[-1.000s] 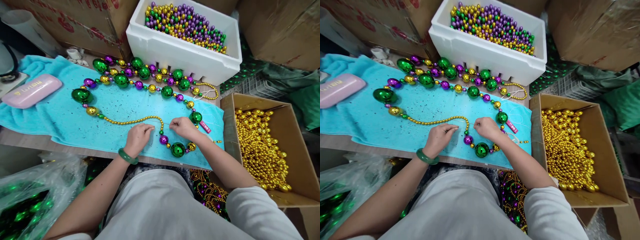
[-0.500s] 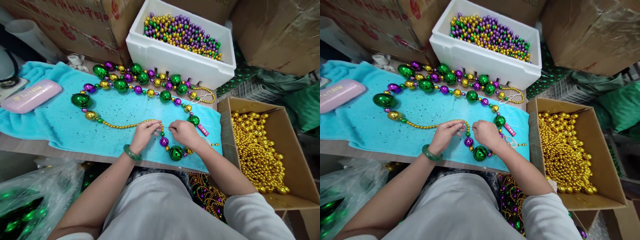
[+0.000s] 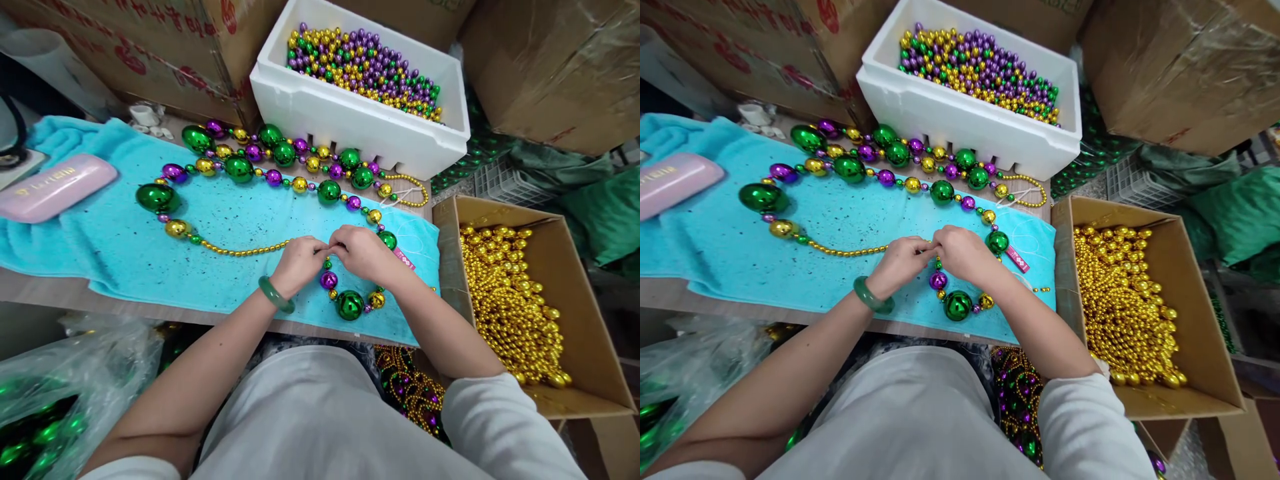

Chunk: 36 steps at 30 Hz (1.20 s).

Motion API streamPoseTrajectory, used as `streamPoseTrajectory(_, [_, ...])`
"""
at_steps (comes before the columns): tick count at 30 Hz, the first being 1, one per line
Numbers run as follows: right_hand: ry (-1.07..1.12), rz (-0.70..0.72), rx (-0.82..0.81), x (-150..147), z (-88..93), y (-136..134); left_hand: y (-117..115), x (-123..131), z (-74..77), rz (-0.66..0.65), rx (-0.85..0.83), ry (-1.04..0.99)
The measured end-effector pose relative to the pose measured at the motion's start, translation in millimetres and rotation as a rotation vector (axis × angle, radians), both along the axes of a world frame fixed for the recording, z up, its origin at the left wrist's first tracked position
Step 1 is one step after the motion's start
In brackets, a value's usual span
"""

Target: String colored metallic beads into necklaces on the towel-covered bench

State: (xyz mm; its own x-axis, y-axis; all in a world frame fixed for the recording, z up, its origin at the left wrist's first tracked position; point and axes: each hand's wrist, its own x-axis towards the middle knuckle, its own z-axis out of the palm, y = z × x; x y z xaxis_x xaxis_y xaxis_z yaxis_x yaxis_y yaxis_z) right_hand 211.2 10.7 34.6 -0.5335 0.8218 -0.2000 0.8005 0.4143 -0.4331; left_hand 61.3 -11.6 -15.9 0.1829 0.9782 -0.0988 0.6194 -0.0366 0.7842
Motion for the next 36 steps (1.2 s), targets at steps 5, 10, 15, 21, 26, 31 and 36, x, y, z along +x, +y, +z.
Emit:
streamPoseTrajectory(5, [0.167, -0.008, -0.097, -2.0, -2.4, 14.6, 3.4, 3.7, 1.2, 0.005, -0.058, 0.042])
streamPoseTrajectory(10, [0.162, -0.042, -0.118, -4.7, -5.5, 21.9, 5.7, 1.6, -0.4, -0.018, -0.176, -0.099])
streamPoseTrajectory(15, [0.206, -0.075, -0.127, -6.7, -13.4, 27.2, 6.8, -0.9, -3.3, 0.069, -0.345, -0.309])
streamPoseTrajectory(21, [0.229, -0.149, -0.186, 7.6, -32.0, 25.3, 6.2, -2.0, -10.7, 0.186, -0.429, -0.42])
streamPoseTrajectory(26, [0.272, -0.182, -0.154, 10.3, -44.8, 16.5, 5.1, -2.8, -13.5, 0.136, -0.332, -0.298])
streamPoseTrajectory(31, [0.286, -0.202, -0.132, 13.0, -44.5, 10.7, 4.8, -3.5, -16.9, 0.126, -0.223, -0.198])
streamPoseTrajectory(36, [0.335, -0.248, -0.114, 15.2, -53.3, 6.4, 5.8, -3.7, -23.9, 0.143, -0.249, -0.216])
